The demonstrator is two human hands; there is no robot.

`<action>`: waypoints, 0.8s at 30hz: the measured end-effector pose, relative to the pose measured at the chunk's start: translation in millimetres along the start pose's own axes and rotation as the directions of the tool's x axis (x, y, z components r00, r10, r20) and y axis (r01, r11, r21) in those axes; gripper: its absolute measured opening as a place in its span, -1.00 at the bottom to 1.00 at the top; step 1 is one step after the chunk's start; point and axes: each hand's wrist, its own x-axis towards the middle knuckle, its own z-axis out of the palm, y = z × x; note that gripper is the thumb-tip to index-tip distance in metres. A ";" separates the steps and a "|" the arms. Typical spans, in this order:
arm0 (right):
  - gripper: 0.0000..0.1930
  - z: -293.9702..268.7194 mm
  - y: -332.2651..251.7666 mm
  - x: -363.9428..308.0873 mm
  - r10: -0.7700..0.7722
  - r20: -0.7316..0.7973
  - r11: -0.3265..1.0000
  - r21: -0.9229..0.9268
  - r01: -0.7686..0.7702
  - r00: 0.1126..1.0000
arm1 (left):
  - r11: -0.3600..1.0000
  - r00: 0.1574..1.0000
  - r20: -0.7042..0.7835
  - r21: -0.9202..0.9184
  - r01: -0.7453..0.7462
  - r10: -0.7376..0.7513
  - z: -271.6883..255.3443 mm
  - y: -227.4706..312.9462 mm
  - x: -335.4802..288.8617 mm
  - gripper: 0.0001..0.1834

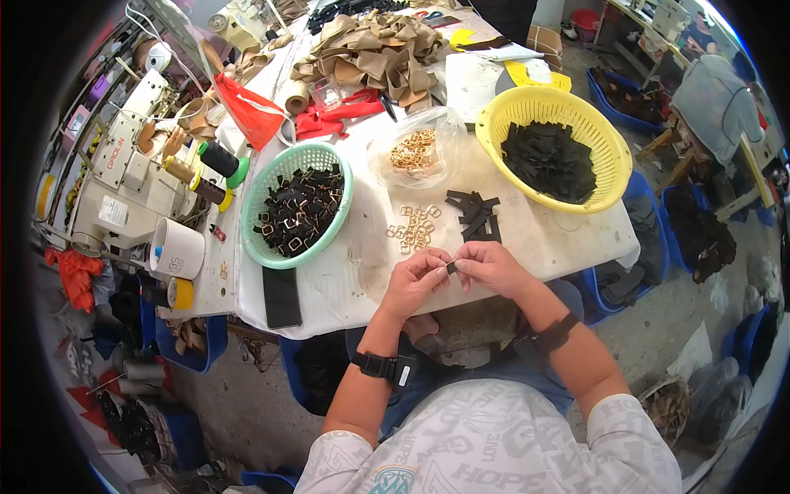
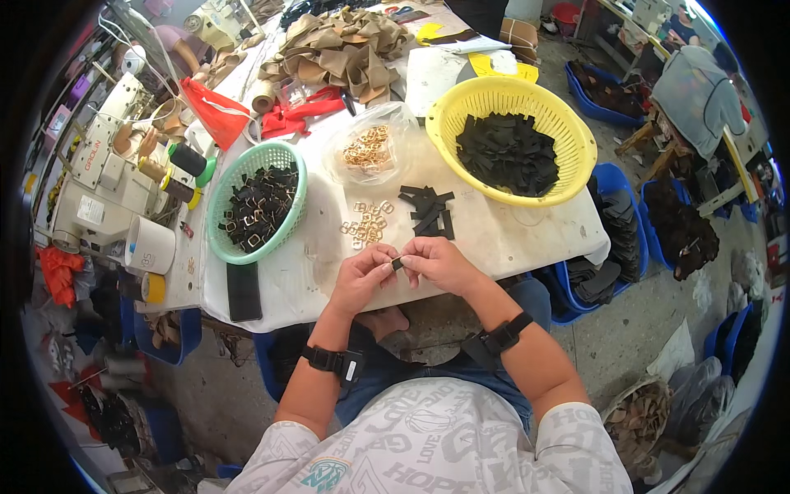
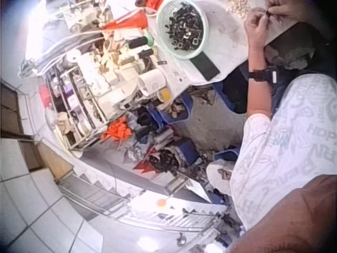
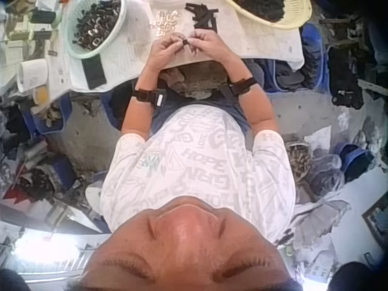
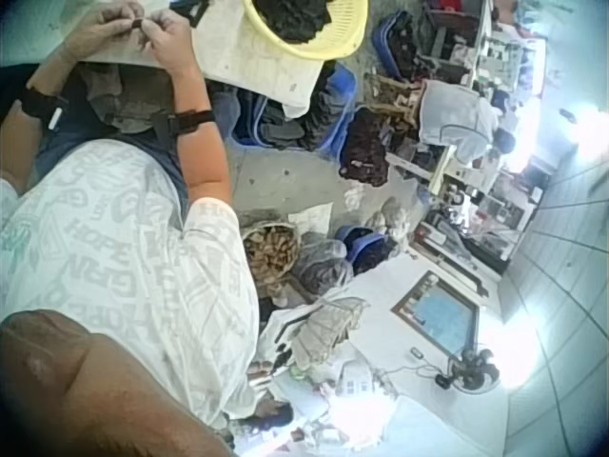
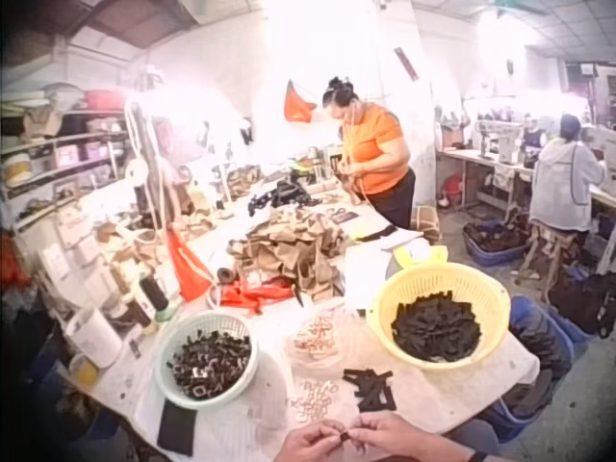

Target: Manually attaching buckles and small hardware to shoe components.

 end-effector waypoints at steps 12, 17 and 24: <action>-0.89 -1.0 0.2 1.5 0.049 -0.013 0.999 -0.014 -0.049 0.999 | 0.997 0.976 -0.209 0.024 0.073 -0.067 17.1 -0.1 -0.5 -0.91; -0.89 -0.5 3.6 2.8 0.023 -0.050 0.996 -0.080 -0.027 0.998 | 0.997 0.976 -0.210 0.022 0.070 -0.064 14.6 -0.9 -0.7 -0.92; -0.90 13.5 3.4 4.9 -0.094 -0.194 0.935 -0.354 0.019 0.977 | 0.369 0.866 0.037 0.895 -0.251 0.498 26.3 30.3 3.6 -0.85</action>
